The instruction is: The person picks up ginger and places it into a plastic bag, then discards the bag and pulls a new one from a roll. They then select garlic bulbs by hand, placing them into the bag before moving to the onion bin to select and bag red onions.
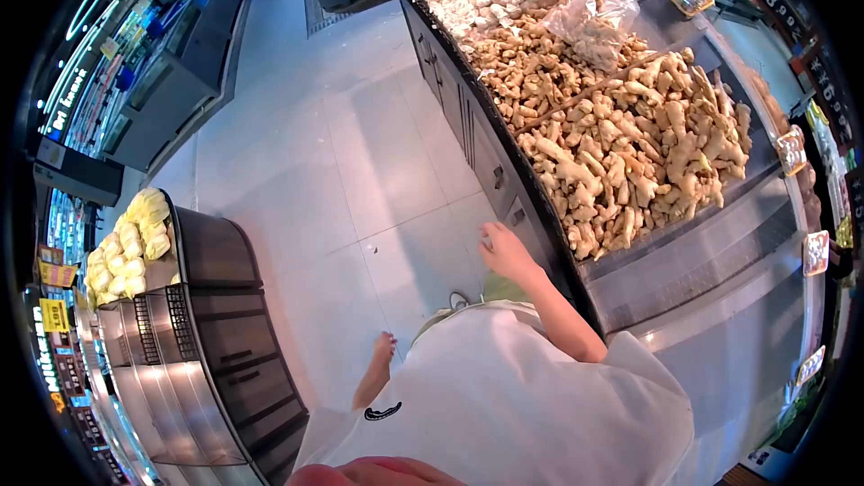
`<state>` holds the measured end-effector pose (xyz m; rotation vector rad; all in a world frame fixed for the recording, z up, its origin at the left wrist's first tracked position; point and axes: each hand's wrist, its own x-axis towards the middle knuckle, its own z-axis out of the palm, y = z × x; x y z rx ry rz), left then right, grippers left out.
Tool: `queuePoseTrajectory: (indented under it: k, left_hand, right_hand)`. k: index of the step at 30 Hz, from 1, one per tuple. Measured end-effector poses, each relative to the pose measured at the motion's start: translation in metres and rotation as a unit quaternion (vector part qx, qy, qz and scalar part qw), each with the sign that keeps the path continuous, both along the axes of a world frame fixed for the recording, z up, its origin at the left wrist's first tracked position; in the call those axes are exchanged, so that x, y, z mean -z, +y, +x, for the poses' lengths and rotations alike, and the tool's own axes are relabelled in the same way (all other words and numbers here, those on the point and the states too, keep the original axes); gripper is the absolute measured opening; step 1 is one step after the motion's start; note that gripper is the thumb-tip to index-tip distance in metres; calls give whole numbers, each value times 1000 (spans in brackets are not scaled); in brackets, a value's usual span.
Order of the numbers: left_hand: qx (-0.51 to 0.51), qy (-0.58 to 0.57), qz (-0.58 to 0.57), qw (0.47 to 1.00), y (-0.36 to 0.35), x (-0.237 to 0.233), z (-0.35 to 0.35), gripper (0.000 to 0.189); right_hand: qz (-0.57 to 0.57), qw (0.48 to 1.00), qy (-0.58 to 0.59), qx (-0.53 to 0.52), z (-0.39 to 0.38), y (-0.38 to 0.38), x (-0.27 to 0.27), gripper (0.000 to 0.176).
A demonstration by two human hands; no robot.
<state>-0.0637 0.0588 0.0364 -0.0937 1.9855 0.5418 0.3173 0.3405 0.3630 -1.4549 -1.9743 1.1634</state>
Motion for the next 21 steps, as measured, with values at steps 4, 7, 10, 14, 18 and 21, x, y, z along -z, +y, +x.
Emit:
queuePoseTrajectory:
  k: [4, 7, 10, 14, 18, 21]
  left_hand:
    - [19, 28, 93, 995, 139, -36, -17, 26]
    - [93, 70, 133, 984, 224, -81, 11, 27]
    - [150, 71, 104, 981, 282, -94, 58, 24]
    - [201, 5, 92, 975, 344, -83, 130, 25]
    - [470, 31, 185, 863, 419, -118, 204, 27]
    - [606, 23, 216, 765, 479, -159, 238, 27]
  right_hand:
    - [13, 997, 17, -78, 9, 49, 11, 29]
    - [7, 999, 3, -35, 27, 84, 7, 25]
    - [-15, 1000, 21, 15, 61, 114, 5, 27]
    - [-7, 993, 54, 107, 117, 144, 14, 24]
    - [-55, 979, 88, 176, 165, 159, 11, 26]
    - [-112, 961, 143, 209, 182, 165, -3, 30]
